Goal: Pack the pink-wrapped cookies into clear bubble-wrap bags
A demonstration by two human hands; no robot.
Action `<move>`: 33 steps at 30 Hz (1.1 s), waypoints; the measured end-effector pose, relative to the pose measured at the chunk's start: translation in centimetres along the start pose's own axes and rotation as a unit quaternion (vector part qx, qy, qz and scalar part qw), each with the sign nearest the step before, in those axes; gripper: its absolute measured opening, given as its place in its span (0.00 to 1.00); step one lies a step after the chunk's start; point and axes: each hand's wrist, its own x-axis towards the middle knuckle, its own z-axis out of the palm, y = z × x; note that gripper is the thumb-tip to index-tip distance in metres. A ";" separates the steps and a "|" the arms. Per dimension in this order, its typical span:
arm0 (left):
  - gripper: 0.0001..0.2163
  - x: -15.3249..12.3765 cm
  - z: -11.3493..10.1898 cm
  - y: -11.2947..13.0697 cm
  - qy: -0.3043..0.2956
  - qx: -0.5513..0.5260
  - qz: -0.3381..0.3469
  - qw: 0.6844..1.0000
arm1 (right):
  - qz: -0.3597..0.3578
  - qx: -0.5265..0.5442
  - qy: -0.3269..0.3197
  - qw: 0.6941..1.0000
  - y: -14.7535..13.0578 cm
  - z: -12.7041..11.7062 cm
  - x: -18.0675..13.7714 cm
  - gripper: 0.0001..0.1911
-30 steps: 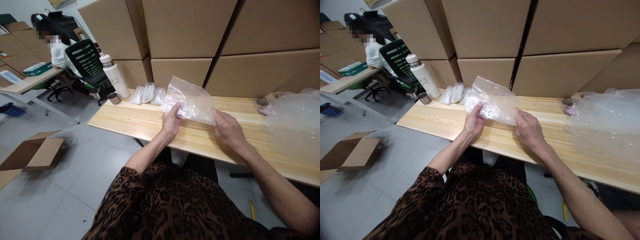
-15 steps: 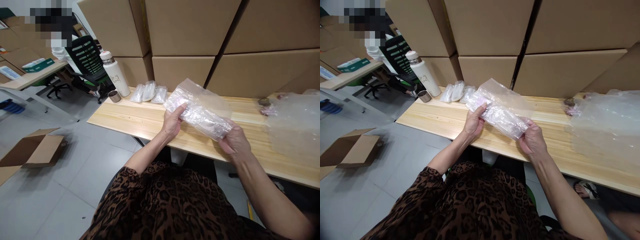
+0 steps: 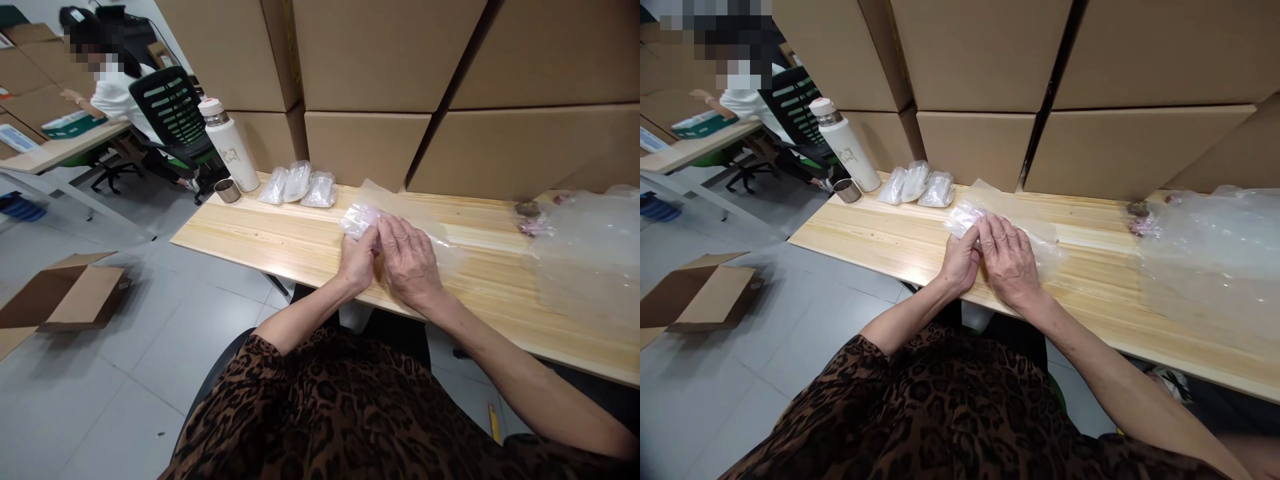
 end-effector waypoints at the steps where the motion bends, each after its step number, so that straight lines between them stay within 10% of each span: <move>1: 0.06 -0.1 -0.2 0.1 -0.009 -0.011 -0.014 1.000 | -0.003 0.002 -0.001 1.000 0.5 0.2 0.0 0.35; 13: 0.25 -0.8 -2.5 1.3 -0.177 0.043 0.016 0.983 | 0.068 0.303 -0.009 0.951 0.9 -4.1 -0.2 0.27; 22: 0.19 -0.3 -1.4 2.2 -0.168 0.047 -0.058 0.983 | 0.294 0.664 -0.119 0.677 1.6 -6.1 2.2 0.30; 30: 0.05 0.2 0.0 3.5 -0.065 0.027 -0.006 0.998 | 0.334 0.632 -0.066 0.696 1.6 -3.2 0.4 0.24; 33: 0.06 0.8 0.2 5.1 -0.040 0.014 0.032 0.999 | 0.315 0.559 -0.084 0.763 2.6 -3.3 -1.0 0.24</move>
